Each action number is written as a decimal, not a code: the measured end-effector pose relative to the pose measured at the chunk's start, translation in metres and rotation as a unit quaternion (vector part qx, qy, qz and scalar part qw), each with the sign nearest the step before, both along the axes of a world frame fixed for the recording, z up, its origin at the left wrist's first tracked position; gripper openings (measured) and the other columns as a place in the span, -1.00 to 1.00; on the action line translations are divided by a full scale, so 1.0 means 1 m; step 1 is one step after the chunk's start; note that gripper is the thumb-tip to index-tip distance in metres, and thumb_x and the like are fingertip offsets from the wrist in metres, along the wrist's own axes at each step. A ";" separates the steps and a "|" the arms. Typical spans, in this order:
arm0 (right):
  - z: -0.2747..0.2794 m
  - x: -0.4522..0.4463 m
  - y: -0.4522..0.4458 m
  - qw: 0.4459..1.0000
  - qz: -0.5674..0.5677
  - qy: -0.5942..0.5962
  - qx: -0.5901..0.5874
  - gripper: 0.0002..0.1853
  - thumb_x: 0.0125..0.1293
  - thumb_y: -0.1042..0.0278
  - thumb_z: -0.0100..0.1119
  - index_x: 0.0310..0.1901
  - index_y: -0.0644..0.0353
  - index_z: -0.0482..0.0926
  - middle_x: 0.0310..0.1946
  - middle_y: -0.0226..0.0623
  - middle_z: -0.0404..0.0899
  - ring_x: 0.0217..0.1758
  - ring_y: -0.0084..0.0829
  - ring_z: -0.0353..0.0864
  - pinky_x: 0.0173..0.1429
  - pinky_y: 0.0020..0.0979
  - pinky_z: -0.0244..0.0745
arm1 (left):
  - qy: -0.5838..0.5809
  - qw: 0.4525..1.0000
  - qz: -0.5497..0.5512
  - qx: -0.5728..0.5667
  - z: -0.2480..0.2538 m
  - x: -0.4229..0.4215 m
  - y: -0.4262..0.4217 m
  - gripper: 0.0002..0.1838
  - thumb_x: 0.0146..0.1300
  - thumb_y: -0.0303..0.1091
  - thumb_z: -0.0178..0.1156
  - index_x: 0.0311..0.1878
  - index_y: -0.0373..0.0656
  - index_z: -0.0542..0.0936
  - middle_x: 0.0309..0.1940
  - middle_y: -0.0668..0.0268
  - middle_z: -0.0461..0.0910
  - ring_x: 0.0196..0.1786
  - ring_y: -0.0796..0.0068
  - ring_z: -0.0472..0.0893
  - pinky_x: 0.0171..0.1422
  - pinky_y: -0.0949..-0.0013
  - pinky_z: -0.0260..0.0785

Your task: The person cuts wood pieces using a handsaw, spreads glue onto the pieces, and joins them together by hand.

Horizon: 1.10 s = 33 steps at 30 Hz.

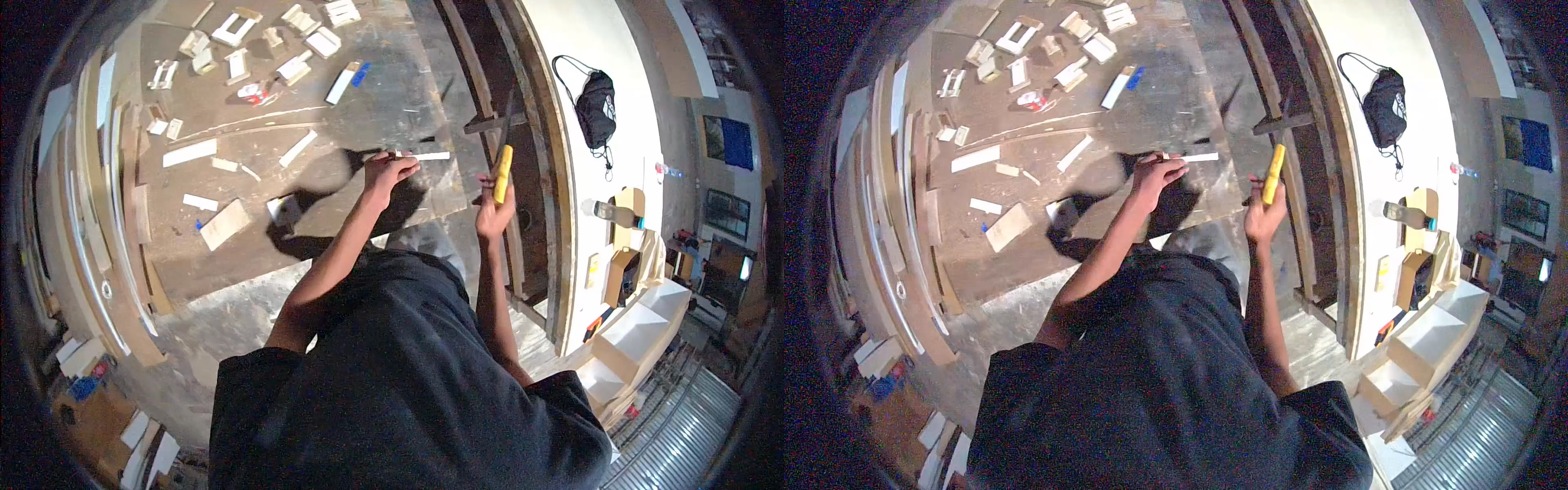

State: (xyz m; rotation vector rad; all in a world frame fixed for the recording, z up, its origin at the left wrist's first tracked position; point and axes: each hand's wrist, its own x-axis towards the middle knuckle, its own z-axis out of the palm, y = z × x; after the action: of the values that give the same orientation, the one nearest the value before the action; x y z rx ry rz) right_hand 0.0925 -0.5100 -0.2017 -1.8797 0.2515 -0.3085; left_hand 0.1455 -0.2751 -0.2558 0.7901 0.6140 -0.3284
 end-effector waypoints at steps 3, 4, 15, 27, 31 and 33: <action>-0.023 0.048 -0.034 0.992 0.014 0.107 0.064 -0.77 0.51 0.27 0.27 0.03 0.21 0.54 -0.21 -0.37 0.71 -0.43 -0.68 0.49 -0.39 -0.54 0.44 | 0.002 1.000 -0.008 -0.009 -0.025 0.020 -0.053 -0.82 0.17 -0.58 0.45 -0.16 -0.39 0.71 -0.22 0.13 0.75 -0.22 0.32 0.79 -0.02 0.32 0.76; -0.034 0.061 -0.042 0.984 0.027 0.141 0.106 -0.78 0.48 0.24 0.32 -0.04 0.17 0.56 -0.30 -0.43 0.66 -0.48 -0.69 0.46 -0.43 -0.54 0.38 | 0.015 0.999 -0.038 0.025 -0.025 0.024 -0.069 -0.75 0.24 -0.56 0.41 -0.02 -0.41 0.71 -0.17 0.14 0.76 -0.13 0.33 0.78 -0.01 0.38 0.71; -0.131 0.120 -0.077 0.970 0.109 0.169 0.137 -0.69 0.23 0.31 0.61 -0.26 0.12 0.56 -0.45 -0.65 0.43 -0.44 -0.68 0.32 -0.38 -0.52 0.22 | -0.055 0.797 0.057 0.598 -0.071 0.040 -0.118 -0.70 0.23 -0.30 0.43 -0.01 -0.19 0.71 -0.32 0.19 0.72 -0.26 0.24 0.67 -0.16 0.22 0.45; -0.160 0.125 -0.080 0.959 0.085 0.255 0.092 -0.61 0.17 0.33 0.65 -0.33 0.12 0.47 -0.48 -0.63 0.42 -0.48 -0.68 0.31 -0.42 -0.51 0.24 | -0.032 0.597 -0.016 0.801 -0.071 0.081 -0.167 -0.58 0.38 -0.36 0.25 0.27 -0.06 0.45 0.24 0.12 0.45 0.35 -0.02 0.35 0.39 -0.09 0.06; -0.155 0.126 -0.081 0.964 0.075 0.239 0.094 -0.66 0.24 0.29 0.60 -0.31 0.15 0.52 -0.52 -0.60 0.47 -0.52 -0.68 0.34 -0.45 -0.50 0.25 | -0.042 0.588 -0.033 0.807 -0.069 0.080 -0.167 -0.56 0.39 -0.35 0.25 0.29 -0.08 0.42 0.30 0.07 0.42 0.38 -0.04 0.33 0.40 -0.09 0.04; -0.151 0.127 -0.081 0.962 0.070 0.254 0.069 -0.70 0.29 0.26 0.56 -0.29 0.17 0.55 -0.52 -0.58 0.49 -0.53 -0.68 0.36 -0.45 -0.50 0.25 | -0.039 0.584 -0.040 0.810 -0.071 0.081 -0.166 -0.55 0.40 -0.35 0.25 0.30 -0.08 0.40 0.32 0.05 0.41 0.38 -0.05 0.33 0.40 -0.10 0.04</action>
State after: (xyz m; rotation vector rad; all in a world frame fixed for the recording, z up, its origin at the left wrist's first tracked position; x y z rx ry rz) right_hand 0.2193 -0.5915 -0.3529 -1.7992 0.4695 0.2911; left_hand 0.2269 -0.4412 -0.3265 2.6150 0.6958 0.3516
